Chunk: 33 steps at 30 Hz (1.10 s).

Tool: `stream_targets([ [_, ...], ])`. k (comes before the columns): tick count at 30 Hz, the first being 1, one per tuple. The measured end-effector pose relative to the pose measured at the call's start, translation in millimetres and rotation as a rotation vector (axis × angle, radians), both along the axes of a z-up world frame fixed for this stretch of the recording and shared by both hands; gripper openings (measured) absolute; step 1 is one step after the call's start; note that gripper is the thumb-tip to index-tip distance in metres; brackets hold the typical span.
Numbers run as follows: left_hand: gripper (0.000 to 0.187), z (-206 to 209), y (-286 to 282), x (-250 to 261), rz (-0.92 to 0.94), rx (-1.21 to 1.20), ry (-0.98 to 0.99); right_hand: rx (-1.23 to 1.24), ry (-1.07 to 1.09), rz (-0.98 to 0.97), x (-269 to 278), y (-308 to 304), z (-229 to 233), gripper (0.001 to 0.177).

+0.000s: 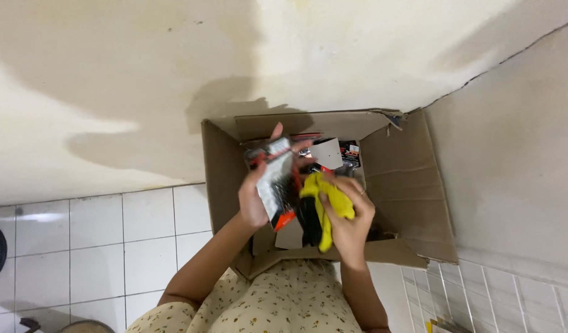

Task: The person retrieves various packaged items from a cardboard box and wipes them with a yellow cloth. They handle items such as a white rectangular object and a package of screws, cleaning them before placing them on a wall-mounted wire rack.

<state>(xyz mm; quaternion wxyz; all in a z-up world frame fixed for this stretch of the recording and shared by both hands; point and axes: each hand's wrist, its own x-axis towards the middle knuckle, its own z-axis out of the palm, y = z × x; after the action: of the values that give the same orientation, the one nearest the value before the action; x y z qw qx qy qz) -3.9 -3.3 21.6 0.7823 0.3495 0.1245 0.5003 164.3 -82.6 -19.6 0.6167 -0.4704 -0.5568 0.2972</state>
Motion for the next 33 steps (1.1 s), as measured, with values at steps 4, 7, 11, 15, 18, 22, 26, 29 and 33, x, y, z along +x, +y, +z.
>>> stream_targets([
  [4, 0.088, -1.7, -12.6, 10.8, -0.024, 0.2, 0.206, -0.035, -0.296, -0.266, -32.3, 14.2, 33.2, 0.047],
  [7, 0.094, -10.7, -3.3, 11.4, -0.17, -0.027, -0.192, 0.238, -0.554, -0.133, -53.2, 11.0, 56.1, 0.046],
  [11, 0.094, -4.5, -8.7, 9.9, -0.058, 0.048, 0.041, 0.348, -0.503, -0.164, -46.2, 29.2, 14.2, 0.038],
  [15, 0.091, -19.6, -6.6, 9.8, -0.031, 0.084, 0.223, 0.17, -0.399, -0.323, -43.4, 36.2, 18.3, 0.036],
  [18, 0.092, -14.0, -9.4, 7.0, -0.012, 0.148, 0.319, 0.192, -0.372, -0.357, -48.6, 33.2, 36.1, 0.035],
  [22, 0.092, -12.5, -7.9, 5.3, 0.01, 0.158, 0.38, 0.188, -0.371, -0.322, -33.0, 47.0, 18.2, 0.027],
  [26, 0.094, -17.7, -3.5, 6.6, 0.0, 0.248, 0.537, 0.136, -0.347, -0.4, -46.7, 40.1, 34.6, 0.024],
  [29, 0.094, -23.0, -3.5, 4.0, -0.056, 0.209, 0.303, 0.214, -0.421, -0.327, -42.8, 43.1, 36.1, 0.027],
  [33, 0.091, -11.7, -1.7, -0.2, 0.152, 0.326, 0.531, 0.169, -0.362, -0.274, -27.6, 52.7, 34.1, 0.026],
])
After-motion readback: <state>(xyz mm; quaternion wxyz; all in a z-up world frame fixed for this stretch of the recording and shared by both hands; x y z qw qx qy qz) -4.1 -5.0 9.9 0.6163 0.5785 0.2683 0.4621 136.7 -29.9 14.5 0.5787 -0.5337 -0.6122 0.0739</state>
